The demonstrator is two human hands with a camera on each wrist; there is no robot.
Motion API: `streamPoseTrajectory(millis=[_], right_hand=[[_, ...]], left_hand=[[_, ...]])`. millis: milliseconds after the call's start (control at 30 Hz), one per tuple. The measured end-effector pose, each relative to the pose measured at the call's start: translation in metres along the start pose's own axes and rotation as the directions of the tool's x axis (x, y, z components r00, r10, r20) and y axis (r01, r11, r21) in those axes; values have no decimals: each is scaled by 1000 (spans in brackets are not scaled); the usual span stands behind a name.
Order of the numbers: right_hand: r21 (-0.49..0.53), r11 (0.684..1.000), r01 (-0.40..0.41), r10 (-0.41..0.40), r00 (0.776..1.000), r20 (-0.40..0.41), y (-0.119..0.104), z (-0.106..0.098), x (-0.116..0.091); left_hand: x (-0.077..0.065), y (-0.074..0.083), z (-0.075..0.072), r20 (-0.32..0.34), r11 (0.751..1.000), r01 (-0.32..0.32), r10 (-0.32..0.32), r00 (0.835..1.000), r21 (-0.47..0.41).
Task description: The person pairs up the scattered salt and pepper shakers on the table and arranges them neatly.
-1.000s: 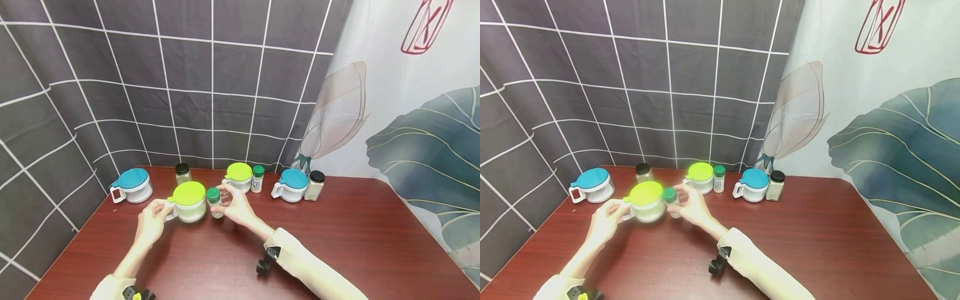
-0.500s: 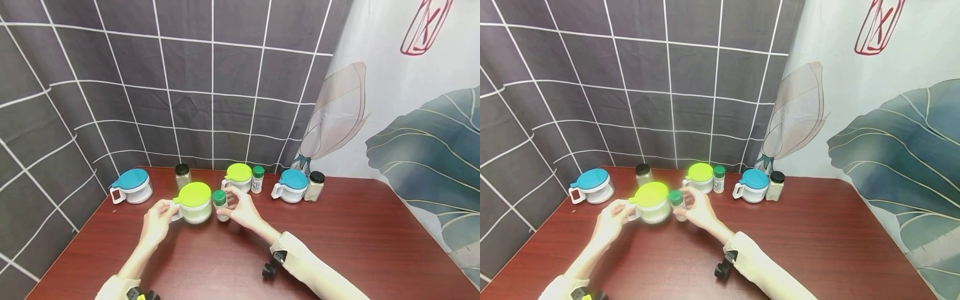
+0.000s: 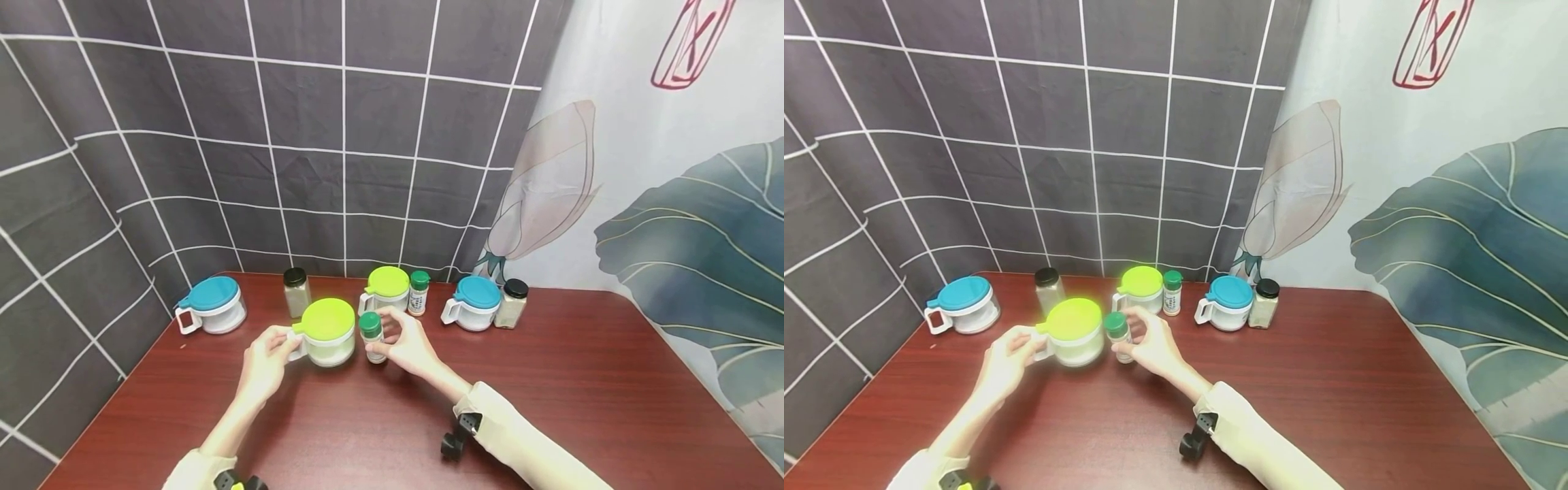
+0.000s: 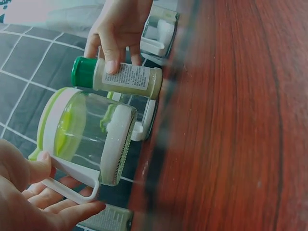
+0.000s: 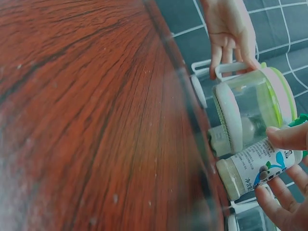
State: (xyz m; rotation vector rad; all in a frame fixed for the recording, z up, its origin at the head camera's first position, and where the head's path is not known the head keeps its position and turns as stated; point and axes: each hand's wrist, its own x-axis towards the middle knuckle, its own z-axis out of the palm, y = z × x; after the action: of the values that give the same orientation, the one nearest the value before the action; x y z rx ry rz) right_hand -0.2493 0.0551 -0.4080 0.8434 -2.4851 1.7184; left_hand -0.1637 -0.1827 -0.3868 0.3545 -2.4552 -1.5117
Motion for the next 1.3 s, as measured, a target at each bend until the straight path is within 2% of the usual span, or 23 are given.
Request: streamPoseTrajectory(millis=[167,467,933,1200,1300], right_hand=[[-2,1000,3,-3,1000,-5,1,-4,-2],[-3,1000,3,-3,1000,-15,1,-8,-3],[-6,999,-31,31,999,-24,4,-17,-10],[-12,999,-34,34,999,-31,-27,-30,-22],[-16,999,-41,41,998,-39,-30,-33,-24]], left_hand=[[2,2,5,12,1000,-9,9,1000,-18],[3,6,11,13,999,-41,40,999,9],[3,8,21,30,999,-48,48,998,-27],[4,7,29,45,998,-52,54,998,-46],[5,6,31,49,998,-54,56,997,-46]])
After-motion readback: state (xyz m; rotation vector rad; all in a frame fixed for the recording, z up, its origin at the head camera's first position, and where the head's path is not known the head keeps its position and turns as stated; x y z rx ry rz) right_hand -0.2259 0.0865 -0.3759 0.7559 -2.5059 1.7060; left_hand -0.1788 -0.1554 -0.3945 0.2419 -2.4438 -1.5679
